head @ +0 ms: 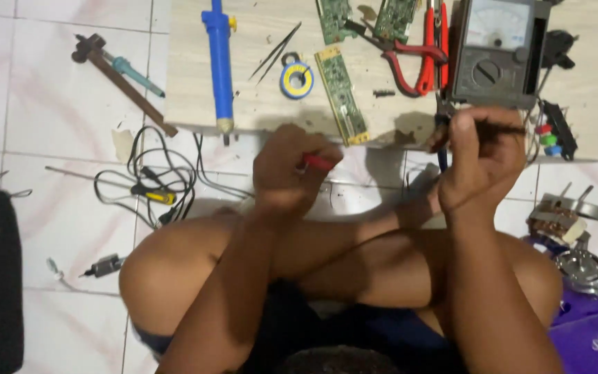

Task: The person sits on the floor at a low table covered with circuit boards and repair tools. They probe a circuit board with multimeter test leads, then use a soldering iron together with tweezers and a desoldering pump to work on components on the board.

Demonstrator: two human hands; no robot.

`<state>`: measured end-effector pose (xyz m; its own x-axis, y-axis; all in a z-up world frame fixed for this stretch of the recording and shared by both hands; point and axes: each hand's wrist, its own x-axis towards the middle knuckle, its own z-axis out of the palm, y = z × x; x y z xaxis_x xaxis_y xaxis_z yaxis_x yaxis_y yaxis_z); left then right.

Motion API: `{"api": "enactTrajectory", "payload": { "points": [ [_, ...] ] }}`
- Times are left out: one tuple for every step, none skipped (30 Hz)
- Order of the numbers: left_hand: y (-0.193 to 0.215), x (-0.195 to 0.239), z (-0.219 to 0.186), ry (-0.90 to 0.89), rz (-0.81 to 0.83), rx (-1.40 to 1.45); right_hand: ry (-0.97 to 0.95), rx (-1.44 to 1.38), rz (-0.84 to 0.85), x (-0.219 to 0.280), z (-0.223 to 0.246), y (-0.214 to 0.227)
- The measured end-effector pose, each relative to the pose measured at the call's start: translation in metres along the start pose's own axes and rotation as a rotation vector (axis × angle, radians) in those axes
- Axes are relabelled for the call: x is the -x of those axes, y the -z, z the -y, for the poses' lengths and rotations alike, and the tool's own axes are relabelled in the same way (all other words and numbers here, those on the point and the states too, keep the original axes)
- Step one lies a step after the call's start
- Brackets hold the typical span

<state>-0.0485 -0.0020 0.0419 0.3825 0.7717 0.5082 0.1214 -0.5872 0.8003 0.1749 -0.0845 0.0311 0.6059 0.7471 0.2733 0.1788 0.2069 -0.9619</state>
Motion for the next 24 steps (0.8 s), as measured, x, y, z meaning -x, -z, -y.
{"api": "enactTrajectory", "payload": {
  "points": [
    [-0.009, -0.001, 0.005, 0.003, 0.002, 0.000, -0.003, 0.001, -0.001, -0.003, -0.013, 0.000],
    [-0.017, -0.002, 0.010, 0.034, -0.064, 0.047, 0.092, 0.038, 0.037, -0.005, -0.026, -0.001],
    [-0.025, -0.002, 0.015, 0.067, -0.130, 0.093, 0.185, 0.076, 0.077, -0.007, -0.040, -0.002],
    [-0.027, -0.006, 0.019, 0.070, -0.127, 0.092, 0.181, 0.075, 0.076, -0.009, -0.036, -0.013],
    [-0.029, -0.007, 0.022, 0.088, -0.111, 0.119, 0.118, 0.084, 0.095, -0.009, -0.032, -0.023],
    [-0.031, -0.009, 0.025, 0.107, -0.094, 0.147, 0.054, 0.093, 0.114, -0.008, -0.027, -0.033],
    [-0.034, -0.010, 0.032, 0.109, -0.089, 0.147, 0.050, 0.094, 0.110, -0.010, -0.027, -0.038],
    [-0.037, -0.010, 0.038, 0.122, -0.098, 0.145, -0.031, 0.136, 0.126, -0.011, -0.025, -0.043],
    [-0.040, -0.010, 0.044, 0.132, -0.106, 0.144, -0.110, 0.178, 0.140, -0.012, -0.024, -0.046],
    [-0.040, -0.015, 0.043, 0.133, -0.100, 0.147, -0.113, 0.180, 0.135, -0.014, -0.023, -0.049],
    [-0.039, -0.021, 0.040, 0.128, -0.112, 0.099, -0.165, 0.261, 0.157, -0.016, -0.021, -0.051],
    [-0.038, -0.026, 0.037, 0.122, -0.123, 0.052, -0.216, 0.341, 0.178, -0.018, -0.018, -0.053],
    [-0.038, -0.026, 0.041, 0.124, -0.120, 0.053, -0.219, 0.342, 0.176, -0.019, -0.021, -0.053],
    [-0.038, -0.025, 0.043, 0.107, -0.085, 0.012, -0.220, 0.347, 0.165, -0.020, -0.023, -0.053],
    [-0.037, -0.025, 0.045, 0.086, -0.051, -0.032, -0.219, 0.349, 0.154, -0.019, -0.024, -0.054],
    [-0.039, -0.025, 0.048, 0.085, -0.050, -0.034, -0.218, 0.347, 0.153, -0.020, -0.024, -0.054],
    [-0.042, -0.024, 0.050, 0.051, -0.051, -0.063, -0.214, 0.366, 0.151, -0.020, -0.023, -0.054],
    [-0.044, -0.023, 0.051, 0.017, -0.051, -0.092, -0.211, 0.386, 0.150, -0.019, -0.021, -0.053],
    [-0.044, -0.021, 0.052, 0.004, -0.049, -0.094, -0.202, 0.380, 0.141, -0.018, -0.018, -0.054],
    [-0.045, -0.019, 0.051, 0.002, -0.041, -0.070, -0.226, 0.417, 0.162, -0.016, -0.013, -0.053],
    [-0.046, -0.018, 0.051, -0.007, -0.032, -0.044, -0.247, 0.454, 0.177, -0.016, -0.009, -0.052],
    [-0.048, -0.017, 0.049, -0.027, -0.027, -0.043, -0.235, 0.448, 0.161, -0.015, -0.011, -0.051],
    [-0.049, -0.016, 0.046, -0.035, -0.054, -0.038, -0.226, 0.416, 0.151, -0.013, -0.012, -0.051],
    [-0.049, -0.015, 0.042, -0.044, -0.081, -0.032, -0.217, 0.384, 0.141, -0.011, -0.013, -0.050]
  ]
}}
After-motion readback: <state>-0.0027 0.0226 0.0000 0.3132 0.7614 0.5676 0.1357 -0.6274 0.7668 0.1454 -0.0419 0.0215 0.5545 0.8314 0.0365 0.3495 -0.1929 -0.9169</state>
